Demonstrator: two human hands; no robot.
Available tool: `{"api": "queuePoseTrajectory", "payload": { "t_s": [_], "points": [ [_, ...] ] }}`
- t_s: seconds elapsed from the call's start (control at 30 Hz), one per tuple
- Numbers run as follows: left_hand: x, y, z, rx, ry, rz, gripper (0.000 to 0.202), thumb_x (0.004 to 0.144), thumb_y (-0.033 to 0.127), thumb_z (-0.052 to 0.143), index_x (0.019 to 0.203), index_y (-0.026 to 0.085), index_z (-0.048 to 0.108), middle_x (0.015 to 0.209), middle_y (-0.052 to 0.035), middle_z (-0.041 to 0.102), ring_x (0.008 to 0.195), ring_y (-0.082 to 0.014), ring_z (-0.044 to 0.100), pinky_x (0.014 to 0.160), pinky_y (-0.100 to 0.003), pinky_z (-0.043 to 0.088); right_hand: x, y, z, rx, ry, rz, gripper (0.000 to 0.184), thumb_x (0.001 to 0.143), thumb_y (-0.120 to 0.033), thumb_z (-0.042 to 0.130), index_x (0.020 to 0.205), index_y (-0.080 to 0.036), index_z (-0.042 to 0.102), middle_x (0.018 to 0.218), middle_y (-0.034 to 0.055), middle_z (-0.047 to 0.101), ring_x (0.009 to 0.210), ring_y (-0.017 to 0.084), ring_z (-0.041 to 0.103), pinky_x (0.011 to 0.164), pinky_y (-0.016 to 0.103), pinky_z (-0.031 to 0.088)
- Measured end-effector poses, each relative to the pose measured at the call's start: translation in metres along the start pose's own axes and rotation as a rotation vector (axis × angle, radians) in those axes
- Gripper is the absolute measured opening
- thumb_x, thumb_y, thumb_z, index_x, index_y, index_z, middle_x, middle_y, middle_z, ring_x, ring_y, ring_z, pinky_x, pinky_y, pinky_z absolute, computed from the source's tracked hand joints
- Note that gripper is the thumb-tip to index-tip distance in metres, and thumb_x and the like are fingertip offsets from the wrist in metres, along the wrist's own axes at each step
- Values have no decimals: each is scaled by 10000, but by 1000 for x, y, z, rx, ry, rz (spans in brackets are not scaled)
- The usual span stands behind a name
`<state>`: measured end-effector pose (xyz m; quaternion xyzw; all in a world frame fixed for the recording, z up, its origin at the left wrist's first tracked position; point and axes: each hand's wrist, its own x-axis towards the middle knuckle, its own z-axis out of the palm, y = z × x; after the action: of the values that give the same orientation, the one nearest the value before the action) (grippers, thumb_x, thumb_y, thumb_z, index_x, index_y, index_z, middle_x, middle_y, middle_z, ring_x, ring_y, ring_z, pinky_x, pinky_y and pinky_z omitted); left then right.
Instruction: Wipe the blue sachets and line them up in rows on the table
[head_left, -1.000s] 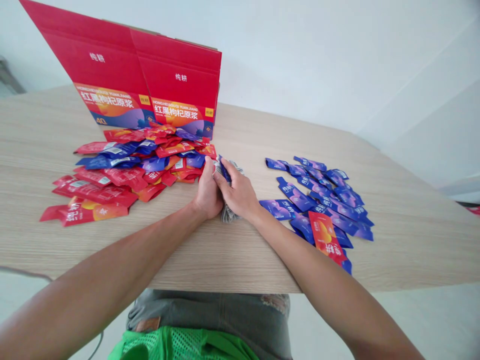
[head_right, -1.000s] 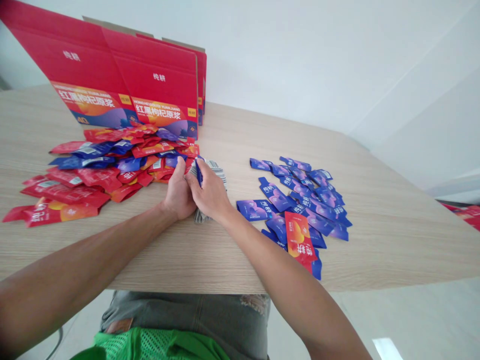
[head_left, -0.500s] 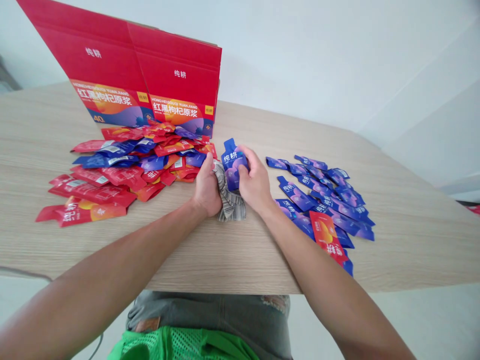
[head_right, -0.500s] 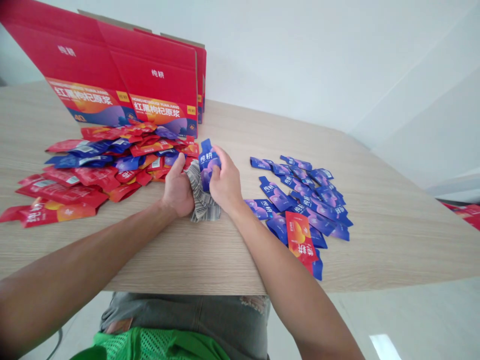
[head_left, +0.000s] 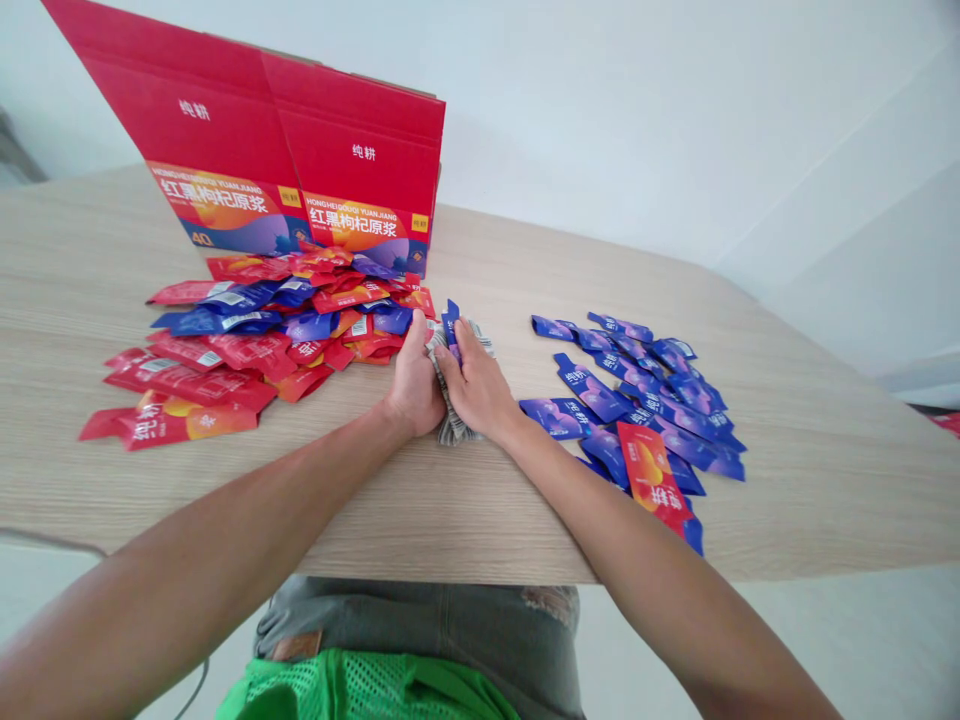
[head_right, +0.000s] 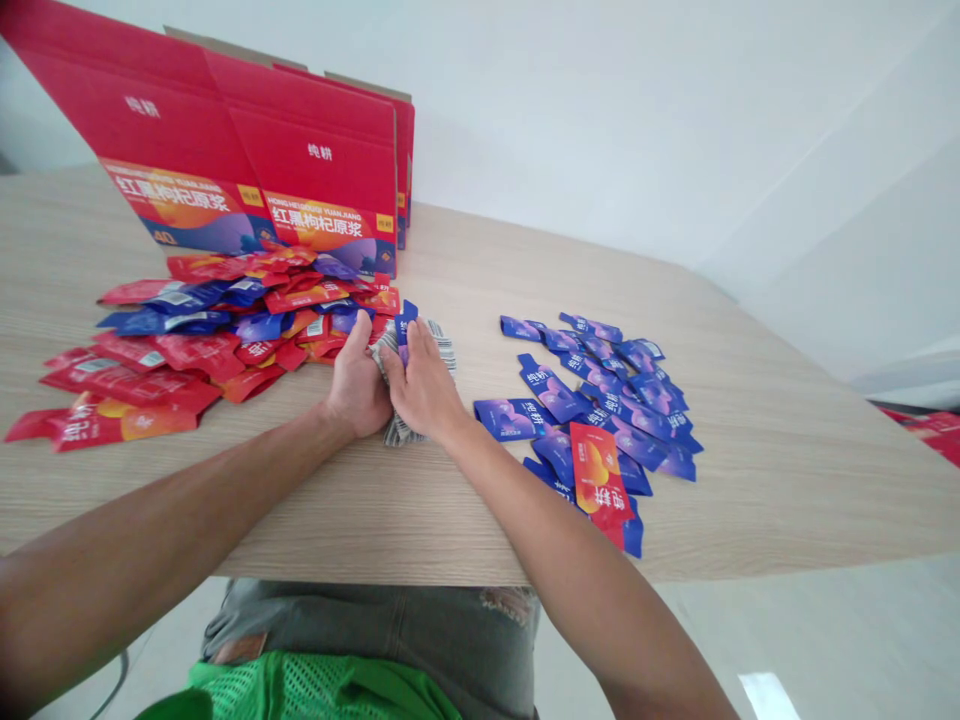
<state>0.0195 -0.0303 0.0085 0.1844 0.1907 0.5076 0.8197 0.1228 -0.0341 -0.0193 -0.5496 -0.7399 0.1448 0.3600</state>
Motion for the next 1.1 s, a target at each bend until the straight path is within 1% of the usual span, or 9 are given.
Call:
{"api": "queuePoseTrajectory", "payload": {
  "t_s": [0.2,0.27,0.33,0.47,0.57,0.73,0.87,0.93,1.1],
  "points": [
    [2,4,-3,-20,102,113,526,1082,598,419,959,222,765,1091,-72,830,1293,-310,717,1121,-405,571,-7,-18,-3,76,-8,-101,648,1069,-393,449,1660,-128,433,1675,157,506,1576,303,462,1337,518,355],
    [3,6,-2,-46,116,102,529,1079,607,411,981,226,764,1084,-67,832,1302,-314,714,1122,-410,573,-8,-21,-7,129,-16,-156,648,1049,-313,457,1669,-130,411,1626,159,567,1537,293,518,1328,518,373],
    [4,7,-1,-65,87,60,551,1069,636,397,1102,236,776,1113,-63,833,1305,-325,713,1118,-439,581,-5,-20,-13,209,19,-203,639,1056,-285,438,1681,-166,374,1574,139,625,1508,270,554,1317,522,393],
    [4,4,0,-49,-26,-3,608,1055,670,394,1309,245,747,1189,-67,829,1308,-358,710,1130,-511,568,6,-3,-19,301,208,-168,582,1108,-323,356,1682,-238,320,1577,116,623,1493,244,566,1269,517,458],
    [3,0,1,-14,-55,-3,617,1052,669,401,1368,253,729,1219,-74,824,1316,-366,704,1151,-535,545,11,13,-16,174,277,-109,553,1103,-315,352,1642,-199,389,1640,147,547,1547,265,499,1308,542,395],
    [-1,-1,4,-7,-35,-24,664,1068,667,328,1411,246,709,1231,-90,816,1329,-341,696,1183,-525,518,6,22,-8,-147,143,-5,517,1101,-367,375,1524,-148,575,1717,186,426,1654,366,288,1335,667,254],
    [-3,1,8,-32,4,-1,639,1088,632,300,1383,256,724,1217,-80,820,1333,-322,696,1194,-495,512,3,13,-3,-169,-13,-15,724,1109,-561,367,1586,-30,489,1683,271,446,1627,386,348,1343,611,266],
    [-3,1,8,-44,32,24,606,1094,609,314,1352,263,738,1207,-72,822,1323,-312,703,1186,-472,520,2,8,-2,-146,-46,-31,782,1108,-612,339,1609,-24,459,1691,272,435,1628,371,353,1350,584,268],
    [2,-1,0,2,50,72,561,1070,635,399,1268,260,766,1177,-64,828,1247,-314,739,1123,-454,567,2,-1,-3,-130,-71,-67,693,1117,-501,331,1609,-30,461,1673,257,471,1626,338,368,1352,562,281]
  ]
}}
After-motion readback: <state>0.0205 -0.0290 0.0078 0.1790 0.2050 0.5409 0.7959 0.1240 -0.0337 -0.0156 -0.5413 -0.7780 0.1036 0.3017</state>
